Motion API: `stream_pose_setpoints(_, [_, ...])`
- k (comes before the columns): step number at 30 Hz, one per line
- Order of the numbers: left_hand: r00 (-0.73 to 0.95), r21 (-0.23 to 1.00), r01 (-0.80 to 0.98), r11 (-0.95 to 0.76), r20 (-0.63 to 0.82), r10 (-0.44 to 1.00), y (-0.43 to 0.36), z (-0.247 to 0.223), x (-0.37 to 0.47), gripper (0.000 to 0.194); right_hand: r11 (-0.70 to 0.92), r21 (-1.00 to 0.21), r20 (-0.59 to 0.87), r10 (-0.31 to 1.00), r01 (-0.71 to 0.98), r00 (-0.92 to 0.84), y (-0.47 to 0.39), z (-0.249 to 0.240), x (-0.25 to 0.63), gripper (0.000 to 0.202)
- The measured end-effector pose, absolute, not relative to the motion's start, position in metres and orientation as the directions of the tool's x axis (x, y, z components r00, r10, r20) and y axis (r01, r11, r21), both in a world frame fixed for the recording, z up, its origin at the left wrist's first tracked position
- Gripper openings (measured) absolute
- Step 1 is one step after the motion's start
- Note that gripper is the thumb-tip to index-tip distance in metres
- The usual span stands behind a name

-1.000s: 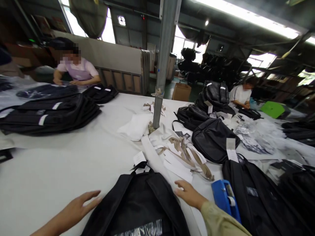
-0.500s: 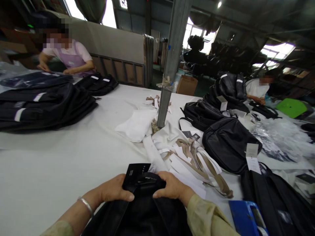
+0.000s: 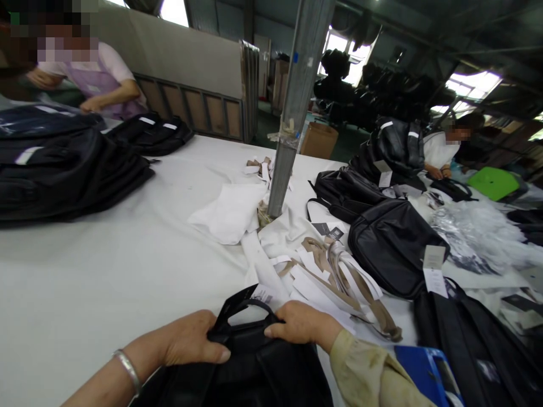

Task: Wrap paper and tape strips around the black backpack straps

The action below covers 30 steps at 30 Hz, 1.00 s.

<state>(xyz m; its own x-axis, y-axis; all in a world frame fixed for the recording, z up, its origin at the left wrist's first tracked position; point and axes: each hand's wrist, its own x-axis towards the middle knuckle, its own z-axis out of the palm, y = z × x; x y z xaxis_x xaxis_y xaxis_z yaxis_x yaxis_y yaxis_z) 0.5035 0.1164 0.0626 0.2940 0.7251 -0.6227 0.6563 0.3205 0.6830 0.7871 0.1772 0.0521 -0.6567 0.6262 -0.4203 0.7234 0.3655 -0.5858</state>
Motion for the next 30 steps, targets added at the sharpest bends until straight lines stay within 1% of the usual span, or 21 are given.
stream_pose_setpoints(1, [0.284,0.672,0.666,0.323,-0.629,0.724,0.114,0.060,0.500,0.037,0.355,-0.542,-0.431,0.662,0.762,-0.614,0.175,0.049,0.790,0.047])
stream_pose_setpoints(3, [0.290,0.678,0.664,0.315,-0.622,0.728,0.107,0.055,0.495,0.036,0.307,-0.496,-0.455,0.705,0.812,-0.544,0.168,0.042,0.798,0.057])
stream_pose_setpoints(7, [0.261,0.691,0.644,0.329,-0.603,0.754,0.093,0.041,0.487,0.034,0.210,-0.506,-0.469,0.746,0.836,-0.472,0.152,0.016,0.814,0.067])
stream_pose_setpoints(10, [0.150,0.680,0.629,0.376,-0.581,0.800,0.083,0.023,0.484,0.039,0.140,-0.482,-0.483,0.781,0.865,-0.396,0.141,-0.005,0.824,0.064])
stream_pose_setpoints(14, [-0.106,0.548,0.710,0.442,-0.537,0.837,0.072,0.001,0.487,0.048,0.087,-0.398,-0.474,0.832,0.913,-0.286,0.130,-0.020,0.831,0.057])
stream_pose_setpoints(17, [-0.166,0.497,0.752,0.433,-0.493,0.854,0.068,-0.007,0.490,0.050,0.088,-0.394,-0.454,0.847,0.915,-0.277,0.128,-0.017,0.833,0.055])
stream_pose_setpoints(19, [-0.143,0.521,0.748,0.411,-0.478,0.867,0.064,-0.009,0.489,0.050,0.096,-0.455,-0.410,0.859,0.885,-0.305,0.129,-0.010,0.833,0.043])
stream_pose_setpoints(21, [-0.104,0.574,0.724,0.382,-0.457,0.883,0.060,-0.011,0.487,0.051,0.120,-0.596,-0.335,0.862,0.794,-0.381,0.133,-0.001,0.830,0.029])
stream_pose_setpoints(22, [-0.083,0.601,0.709,0.369,-0.448,0.890,0.057,-0.013,0.486,0.051,0.134,-0.678,-0.294,0.852,0.723,-0.433,0.137,0.003,0.827,0.028])
stream_pose_setpoints(24, [-0.042,0.647,0.677,0.350,-0.441,0.896,0.053,-0.015,0.483,0.050,0.129,-0.819,-0.243,0.804,0.559,-0.542,0.147,0.010,0.820,0.034])
stream_pose_setpoints(25, [-0.024,0.663,0.663,0.348,-0.445,0.895,0.052,-0.015,0.482,0.050,0.105,-0.870,-0.243,0.760,0.482,-0.603,0.153,0.012,0.816,0.036])
stream_pose_setpoints(27, [0.016,0.695,0.631,0.345,-0.455,0.890,0.052,-0.008,0.481,0.047,0.021,-0.933,-0.269,0.624,0.359,-0.734,0.169,0.013,0.806,0.040])
stream_pose_setpoints(30, [0.125,0.758,0.564,0.329,-0.472,0.873,0.063,0.015,0.481,0.044,-0.118,-0.959,-0.281,0.353,0.256,-0.892,0.193,0.009,0.790,0.055])
